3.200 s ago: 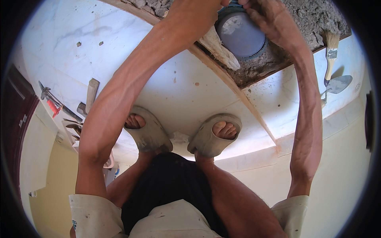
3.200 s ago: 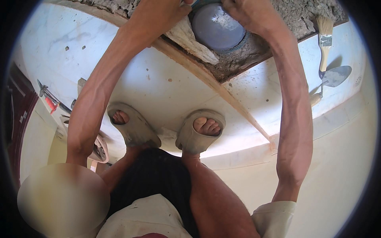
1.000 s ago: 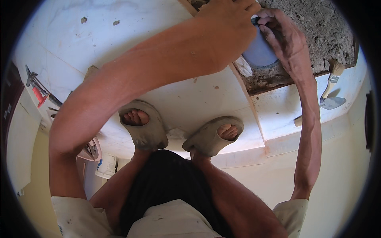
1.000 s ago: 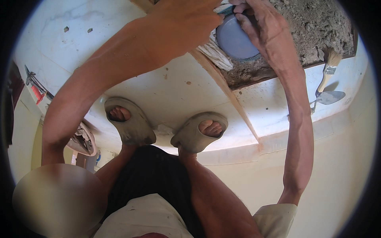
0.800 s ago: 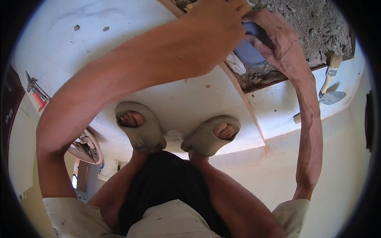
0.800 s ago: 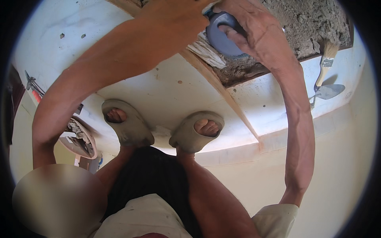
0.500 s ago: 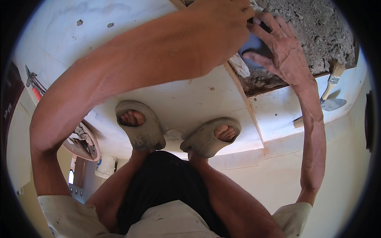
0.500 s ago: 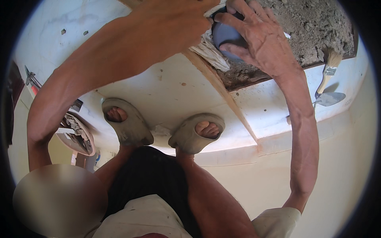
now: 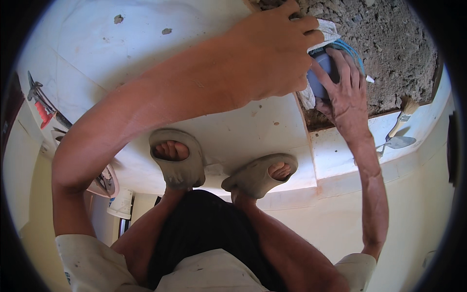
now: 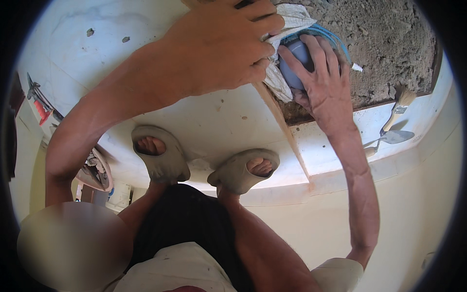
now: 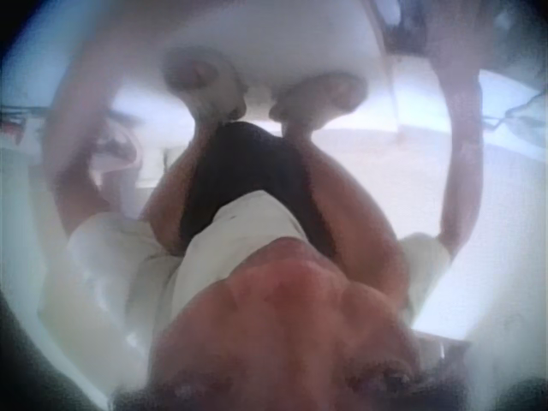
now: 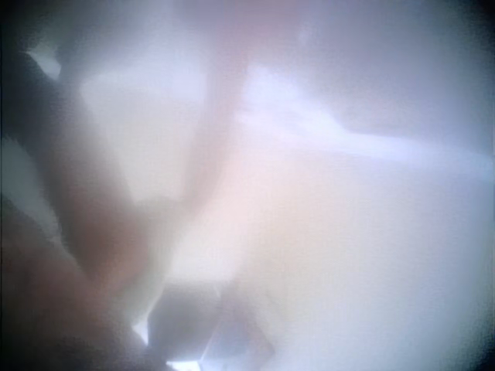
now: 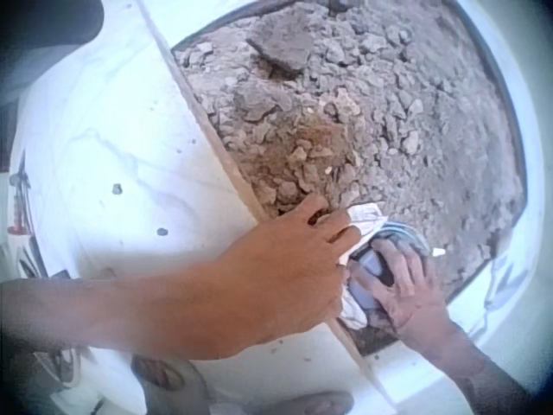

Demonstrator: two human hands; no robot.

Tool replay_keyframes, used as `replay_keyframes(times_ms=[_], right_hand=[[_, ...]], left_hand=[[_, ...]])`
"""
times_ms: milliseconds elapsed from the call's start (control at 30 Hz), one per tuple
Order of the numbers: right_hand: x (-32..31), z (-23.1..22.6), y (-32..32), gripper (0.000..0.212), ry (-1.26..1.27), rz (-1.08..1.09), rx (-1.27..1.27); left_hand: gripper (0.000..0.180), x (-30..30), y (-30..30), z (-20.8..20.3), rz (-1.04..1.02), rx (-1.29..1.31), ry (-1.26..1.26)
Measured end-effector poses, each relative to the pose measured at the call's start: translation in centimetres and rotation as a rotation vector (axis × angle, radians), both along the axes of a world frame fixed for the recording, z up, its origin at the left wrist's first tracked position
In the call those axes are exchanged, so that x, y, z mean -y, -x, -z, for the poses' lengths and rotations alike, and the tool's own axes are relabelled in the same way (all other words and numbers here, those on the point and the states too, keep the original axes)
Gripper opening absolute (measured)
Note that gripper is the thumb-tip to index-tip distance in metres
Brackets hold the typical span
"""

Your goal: The person uses a brush to apply a gray cement-like substance around a circular pipe opening in a tiled floor. They repeatedly brush the material into the gap and smooth it with their fingers, occasionally wiping excess with a cloth. A second person briefly enters the frame near the end.

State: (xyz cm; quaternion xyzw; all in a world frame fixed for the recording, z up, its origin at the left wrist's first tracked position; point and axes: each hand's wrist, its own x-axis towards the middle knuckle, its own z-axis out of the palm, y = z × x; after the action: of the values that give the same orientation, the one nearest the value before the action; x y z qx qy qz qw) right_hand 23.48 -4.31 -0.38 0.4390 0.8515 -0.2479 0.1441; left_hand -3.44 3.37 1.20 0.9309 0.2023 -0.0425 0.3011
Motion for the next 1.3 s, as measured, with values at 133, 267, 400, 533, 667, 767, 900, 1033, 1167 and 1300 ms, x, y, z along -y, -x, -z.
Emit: replay_keyframes(times_ms=[133,267,400,533,667,767,900,1033,1167,1300], right_hand=[[1.1,0.4,-0.1,0.123,0.034,0.277,-0.055],[1.5,0.6,-0.6,0.125,0.035,0.397,-0.1],[1.0,0.6,-0.4,0.124,0.022,0.403,-0.138],[0.4,1.2,-1.4,0.121,0.021,0.352,-0.19],[0.5,1.1,-2.6,0.116,0.039,0.293,-0.243],[0.1,0.4,-4.7,0.107,0.068,0.42,-0.432],[0.7,-1.1,-9.4,0.075,-0.186,0.714,-0.412],[3.6,0.7,-13.4,0.058,-0.391,0.799,-0.393],[5.0,2.1,-13.1,0.043,-0.561,0.765,-0.313],[5.4,3.1,-13.7,0.035,-0.653,0.788,-0.364]], left_hand=[[0.03,0.1,0.0,-0.1,0.016,-0.029,-0.046],[0.032,-0.6,0.0,-0.1,-0.021,0.036,0.043],[0.031,0.0,-0.6,0.5,-0.125,0.014,0.084],[0.03,-0.5,-0.8,0.0,-0.122,0.026,0.056],[0.024,1.3,-2.0,0.7,-0.247,0.122,-0.085],[0.042,2.9,-5.2,1.4,-0.299,0.213,-0.098],[0.058,6.2,-11.0,3.2,-0.186,0.025,-0.201],[0.091,6.8,-13.8,4.7,-0.137,-0.114,-0.341],[0.103,6.6,-14.1,4.6,-0.135,-0.127,-0.247],[0.106,5.3,-14.1,4.4,-0.123,-0.098,-0.111]])
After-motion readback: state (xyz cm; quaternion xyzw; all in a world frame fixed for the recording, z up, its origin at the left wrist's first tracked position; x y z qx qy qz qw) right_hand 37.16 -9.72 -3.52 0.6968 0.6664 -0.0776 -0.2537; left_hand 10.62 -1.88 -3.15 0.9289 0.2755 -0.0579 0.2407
